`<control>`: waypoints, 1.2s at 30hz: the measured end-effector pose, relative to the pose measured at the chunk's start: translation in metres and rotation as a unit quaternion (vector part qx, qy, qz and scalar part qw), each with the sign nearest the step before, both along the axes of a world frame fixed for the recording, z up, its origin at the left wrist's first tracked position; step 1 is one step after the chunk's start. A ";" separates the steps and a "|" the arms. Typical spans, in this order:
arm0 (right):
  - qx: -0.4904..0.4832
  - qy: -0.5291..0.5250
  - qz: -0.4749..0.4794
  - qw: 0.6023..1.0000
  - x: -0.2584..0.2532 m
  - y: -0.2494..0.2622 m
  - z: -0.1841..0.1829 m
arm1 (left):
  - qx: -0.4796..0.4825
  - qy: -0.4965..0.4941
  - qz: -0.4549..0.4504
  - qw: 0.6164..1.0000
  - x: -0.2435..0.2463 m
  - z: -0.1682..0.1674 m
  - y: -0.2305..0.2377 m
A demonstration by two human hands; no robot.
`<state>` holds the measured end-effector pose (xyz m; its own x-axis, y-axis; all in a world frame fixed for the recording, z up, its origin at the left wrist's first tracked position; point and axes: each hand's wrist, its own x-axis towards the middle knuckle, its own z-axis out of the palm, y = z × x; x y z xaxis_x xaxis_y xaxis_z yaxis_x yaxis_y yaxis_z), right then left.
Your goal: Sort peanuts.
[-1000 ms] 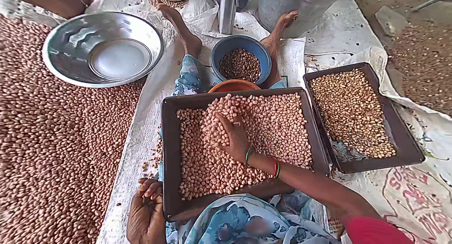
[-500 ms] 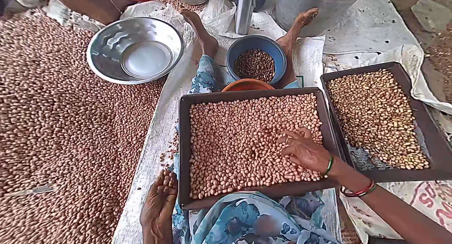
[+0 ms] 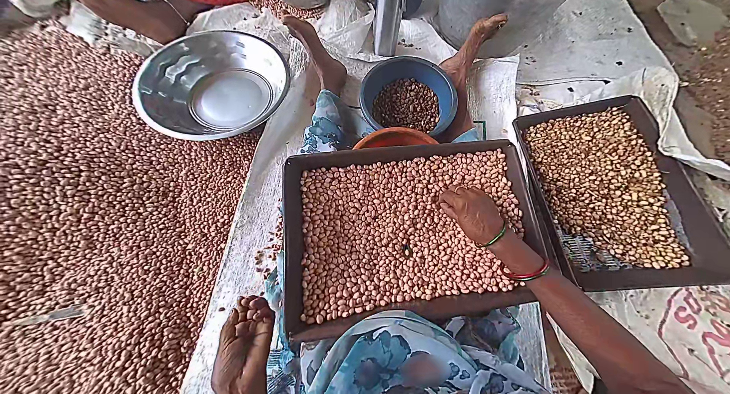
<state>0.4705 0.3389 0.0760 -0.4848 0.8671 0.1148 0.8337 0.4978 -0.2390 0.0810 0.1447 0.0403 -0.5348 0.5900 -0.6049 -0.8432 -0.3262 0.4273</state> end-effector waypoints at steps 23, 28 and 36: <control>-0.368 0.017 -0.208 0.906 -0.059 -0.077 0.038 | 0.117 -0.010 -0.079 0.990 0.002 0.013 0.002; -0.390 0.280 0.037 0.876 -0.087 -0.085 0.043 | 0.139 0.022 -0.122 0.982 0.001 0.022 0.000; -0.296 -0.112 -0.270 0.909 0.045 -0.078 0.068 | -0.060 0.079 -0.046 0.994 -0.005 -0.004 -0.007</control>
